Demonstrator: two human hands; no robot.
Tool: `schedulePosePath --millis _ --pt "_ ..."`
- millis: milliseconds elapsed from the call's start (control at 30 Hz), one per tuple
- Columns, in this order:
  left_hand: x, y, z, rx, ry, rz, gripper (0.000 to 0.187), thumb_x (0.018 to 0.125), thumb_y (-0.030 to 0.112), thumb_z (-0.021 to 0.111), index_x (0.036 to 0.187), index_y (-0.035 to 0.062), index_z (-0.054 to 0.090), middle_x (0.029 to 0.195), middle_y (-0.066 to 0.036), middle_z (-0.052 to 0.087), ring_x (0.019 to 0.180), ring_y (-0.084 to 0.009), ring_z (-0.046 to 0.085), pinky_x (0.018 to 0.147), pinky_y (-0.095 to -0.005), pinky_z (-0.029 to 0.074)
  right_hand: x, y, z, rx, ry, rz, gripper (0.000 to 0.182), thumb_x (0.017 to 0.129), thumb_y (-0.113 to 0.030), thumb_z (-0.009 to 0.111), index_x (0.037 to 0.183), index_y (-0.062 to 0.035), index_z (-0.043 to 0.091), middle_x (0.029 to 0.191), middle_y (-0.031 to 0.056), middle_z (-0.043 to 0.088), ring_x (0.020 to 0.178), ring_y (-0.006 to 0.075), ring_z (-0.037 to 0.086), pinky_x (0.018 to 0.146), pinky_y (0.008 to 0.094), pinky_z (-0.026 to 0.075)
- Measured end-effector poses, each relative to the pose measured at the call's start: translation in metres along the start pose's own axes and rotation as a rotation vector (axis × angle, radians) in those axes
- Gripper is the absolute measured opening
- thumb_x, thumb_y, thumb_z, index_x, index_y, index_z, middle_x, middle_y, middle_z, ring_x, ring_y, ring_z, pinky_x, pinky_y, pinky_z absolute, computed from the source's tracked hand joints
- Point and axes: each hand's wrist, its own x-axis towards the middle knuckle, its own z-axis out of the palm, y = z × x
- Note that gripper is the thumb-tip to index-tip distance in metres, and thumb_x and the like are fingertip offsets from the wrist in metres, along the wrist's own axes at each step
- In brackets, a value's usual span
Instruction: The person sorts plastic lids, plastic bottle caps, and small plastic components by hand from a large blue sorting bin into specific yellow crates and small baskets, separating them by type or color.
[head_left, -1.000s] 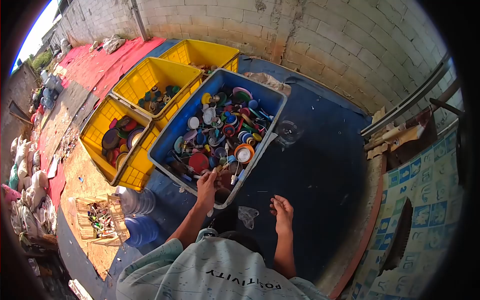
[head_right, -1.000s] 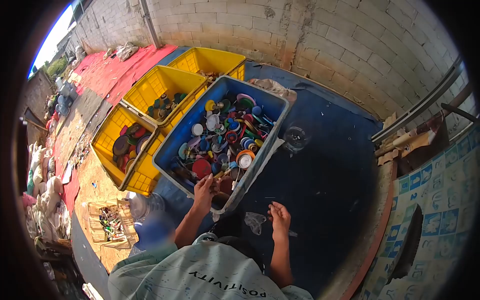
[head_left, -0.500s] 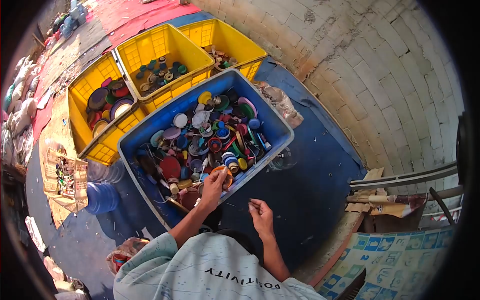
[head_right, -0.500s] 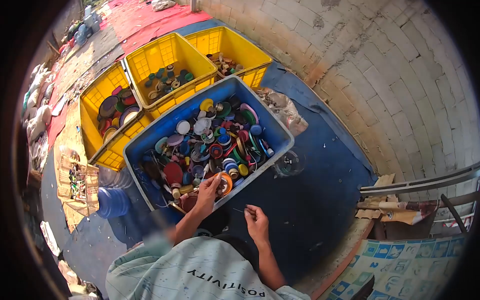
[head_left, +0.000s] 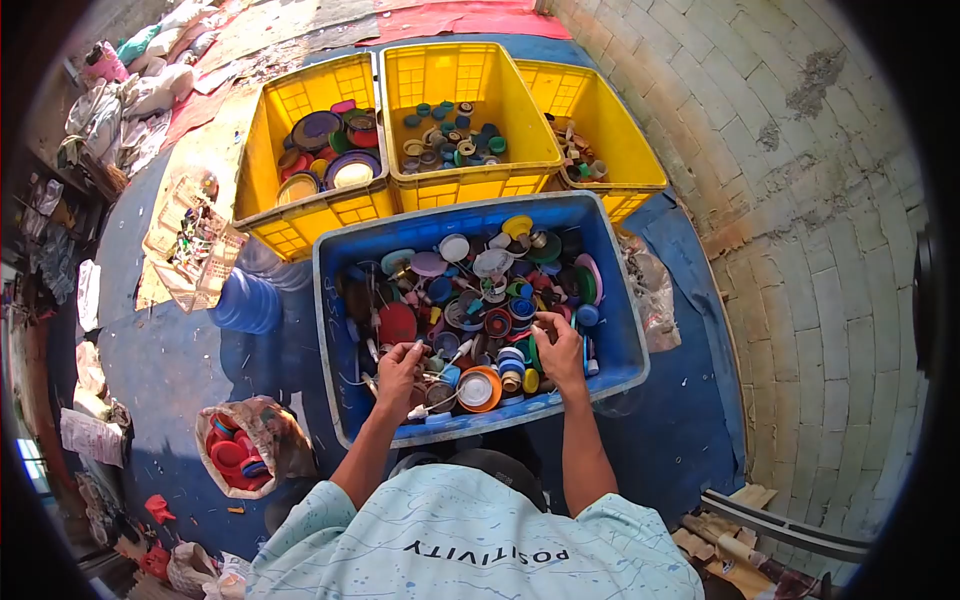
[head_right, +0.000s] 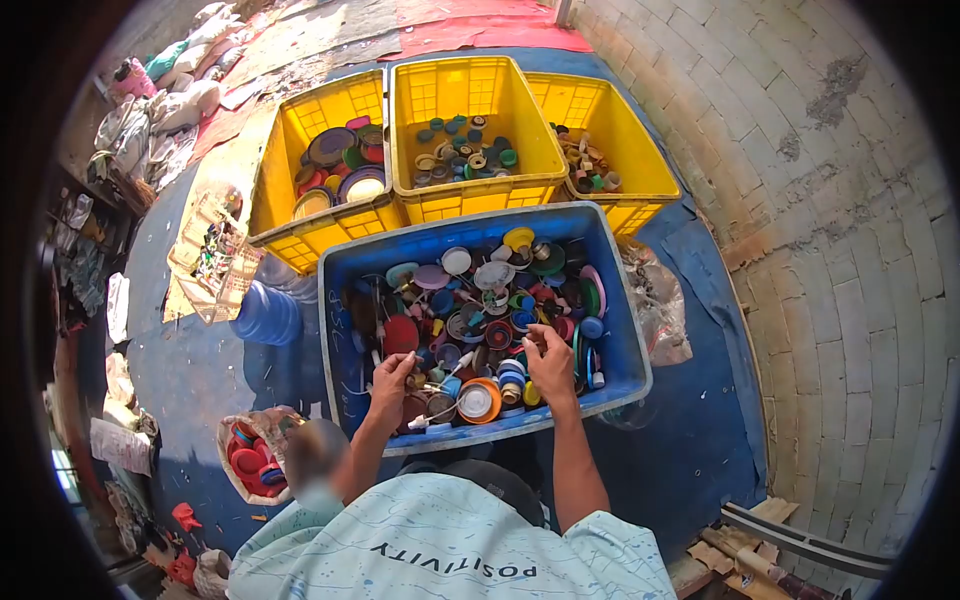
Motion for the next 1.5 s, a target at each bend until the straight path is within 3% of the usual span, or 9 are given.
schedulePosePath --millis 133,400,733,833,967,1167,1233,1333,1500 --pt "-0.015 0.000 -0.001 -0.093 0.151 0.062 0.016 0.094 0.019 0.058 0.088 0.0054 0.062 0.077 0.000 0.059 0.067 -0.0059 0.056 0.059 -0.0208 0.047 0.069 0.029 0.023 -0.144 -0.101 -0.194 0.025 0.080 -0.007 0.061 0.104 -0.0001 0.062 0.098 0.0190 0.066 0.092 0.0365 0.062 0.082 0.0417 0.050" --pt "-0.039 -0.041 0.036 -0.202 0.427 0.122 0.011 0.093 0.019 0.059 0.091 0.0086 0.061 0.071 0.004 0.058 0.056 -0.0034 0.047 0.053 -0.0186 0.039 0.176 0.066 0.062 -0.302 -0.160 -0.496 0.035 0.073 -0.001 0.056 0.107 -0.0037 0.062 0.104 0.0196 0.064 0.097 0.0381 0.059 0.086 0.0450 0.047" --pt "-0.064 -0.057 0.106 -0.126 0.507 0.049 0.013 0.093 0.020 0.060 0.095 0.0068 0.062 0.078 0.002 0.059 0.062 -0.0049 0.050 0.058 -0.0200 0.042 0.191 0.106 0.088 -0.389 -0.332 -0.408 0.034 0.078 -0.007 0.049 0.106 -0.0106 0.067 0.098 0.0205 0.066 0.093 0.0414 0.061 0.083 0.0483 0.049" --pt "-0.051 -0.054 0.108 -0.113 0.493 0.044 0.013 0.093 0.019 0.060 0.095 0.0062 0.062 0.078 0.001 0.060 0.061 -0.0047 0.049 0.057 -0.0197 0.041 0.182 0.101 0.071 -0.477 -0.510 -0.207 0.031 0.074 -0.005 0.051 0.101 -0.0086 0.067 0.103 0.0198 0.064 0.096 0.0403 0.061 0.084 0.0467 0.050" --pt "-0.010 -0.050 0.099 -0.053 0.427 0.059 0.015 0.091 0.020 0.062 0.096 0.0052 0.062 0.078 0.001 0.060 0.061 -0.0044 0.049 0.056 -0.0195 0.041 0.159 0.111 0.042 -0.481 -0.432 -0.454 0.025 0.075 -0.009 0.055 0.096 -0.0106 0.068 0.099 0.0170 0.065 0.087 0.0393 0.061 0.077 0.0479 0.050" --pt "0.102 -0.017 0.100 0.228 0.419 0.332 0.020 0.088 0.020 0.066 0.100 0.0055 0.062 0.087 0.000 0.063 0.070 -0.0067 0.054 0.060 -0.0202 0.043 0.109 0.077 -0.020 -0.517 -0.158 -0.535 0.026 0.069 -0.003 0.061 0.092 -0.0122 0.069 0.093 0.0031 0.068 0.084 0.0244 0.058 0.073 0.0372 0.040" --pt "0.151 -0.017 0.092 0.381 0.422 0.393 0.023 0.086 0.019 0.068 0.103 0.0053 0.063 0.094 -0.003 0.064 0.078 -0.0096 0.058 0.064 -0.0225 0.046 0.091 0.081 -0.036 -0.434 -0.063 -0.478 0.023 0.071 -0.003 0.059 0.090 -0.0094 0.068 0.089 0.0067 0.068 0.079 0.0282 0.059 0.069 0.0404 0.043" --pt "0.205 -0.016 0.095 0.663 0.527 0.496 0.037 0.077 0.022 0.071 0.104 -0.0017 0.062 0.104 -0.021 0.066 0.101 -0.0349 0.062 0.084 -0.0403 0.047 0.064 0.079 -0.064 -0.272 -0.067 -0.232 0.015 0.076 -0.004 0.063 0.091 -0.0042 0.066 0.086 0.0126 0.066 0.078 0.0335 0.061 0.068 0.0425 0.047" --pt "0.240 -0.020 0.108 0.866 0.503 0.220 0.043 0.075 0.024 0.072 0.107 -0.0018 0.059 0.104 -0.028 0.063 0.102 -0.0426 0.059 0.085 -0.0458 0.046 0.030 0.089 -0.090 -0.157 -0.059 0.016 0.016 0.079 -0.008 0.069 0.093 -0.0009 0.065 0.081 0.0166 0.066 0.075 0.0329 0.065 0.067 0.0383 0.050"
